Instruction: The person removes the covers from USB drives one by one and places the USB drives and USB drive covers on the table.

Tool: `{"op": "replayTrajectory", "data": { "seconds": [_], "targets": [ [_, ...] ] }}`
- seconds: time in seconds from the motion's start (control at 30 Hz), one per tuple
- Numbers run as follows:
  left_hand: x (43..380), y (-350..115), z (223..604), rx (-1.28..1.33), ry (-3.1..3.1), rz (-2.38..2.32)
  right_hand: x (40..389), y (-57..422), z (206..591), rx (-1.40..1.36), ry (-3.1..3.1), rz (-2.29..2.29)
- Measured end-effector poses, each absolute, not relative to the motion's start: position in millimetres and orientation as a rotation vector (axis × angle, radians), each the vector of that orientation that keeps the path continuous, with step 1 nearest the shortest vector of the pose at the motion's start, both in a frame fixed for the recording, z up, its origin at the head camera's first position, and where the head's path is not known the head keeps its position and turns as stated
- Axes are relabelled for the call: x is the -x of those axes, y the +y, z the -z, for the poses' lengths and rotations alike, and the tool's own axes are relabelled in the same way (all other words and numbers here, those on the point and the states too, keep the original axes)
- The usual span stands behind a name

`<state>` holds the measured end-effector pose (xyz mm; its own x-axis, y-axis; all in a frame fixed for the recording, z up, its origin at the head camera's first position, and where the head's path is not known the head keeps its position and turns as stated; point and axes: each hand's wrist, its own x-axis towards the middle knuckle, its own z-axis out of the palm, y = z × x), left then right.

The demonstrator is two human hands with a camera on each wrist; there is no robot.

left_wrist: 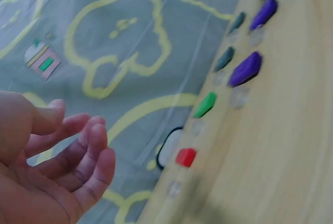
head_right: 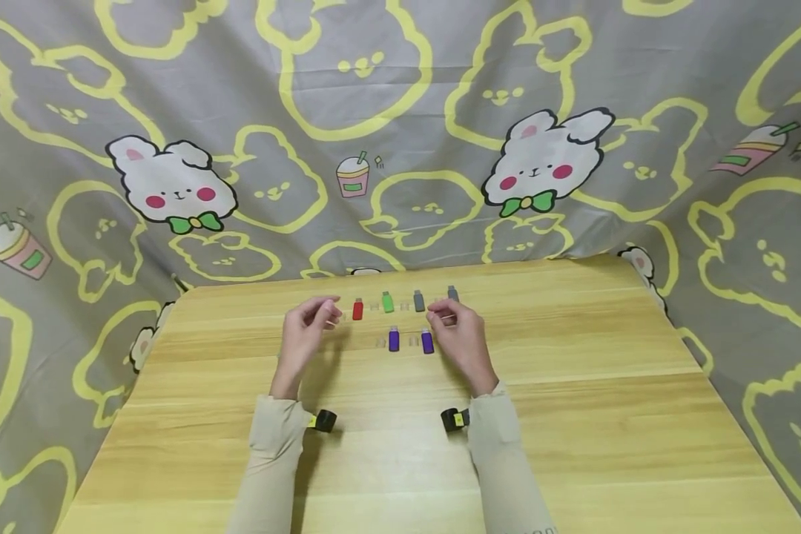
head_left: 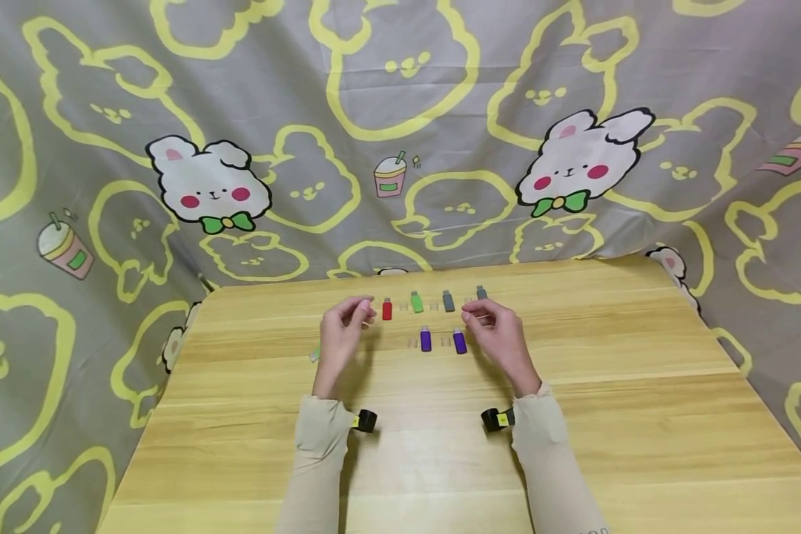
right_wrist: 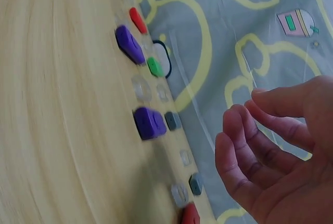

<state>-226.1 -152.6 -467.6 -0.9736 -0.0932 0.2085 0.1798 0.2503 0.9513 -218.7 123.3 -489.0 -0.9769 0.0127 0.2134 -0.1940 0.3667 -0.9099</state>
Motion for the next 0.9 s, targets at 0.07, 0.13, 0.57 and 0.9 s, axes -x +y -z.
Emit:
{"op": "replayTrajectory", "data": {
  "seconds": [0.07, 0.13, 0.57, 0.9],
  "targets": [
    [227, -160, 468, 0.054, -2.198, 1.844, 218, 118, 489, -0.202, -2.459, -1.631],
    [228, -168, 467, 0.010, -2.117, 1.869, 216, 111, 490, -0.253, -2.477, -1.603],
    [221, -238, 473, -0.286, -2.024, 1.781, 216, 38, 479, -0.738, -2.610, -1.386],
    [215, -274, 480, -0.444, -2.022, 1.763, 229, -30, 471, -1.096, -2.761, -1.067]
  ]
}}
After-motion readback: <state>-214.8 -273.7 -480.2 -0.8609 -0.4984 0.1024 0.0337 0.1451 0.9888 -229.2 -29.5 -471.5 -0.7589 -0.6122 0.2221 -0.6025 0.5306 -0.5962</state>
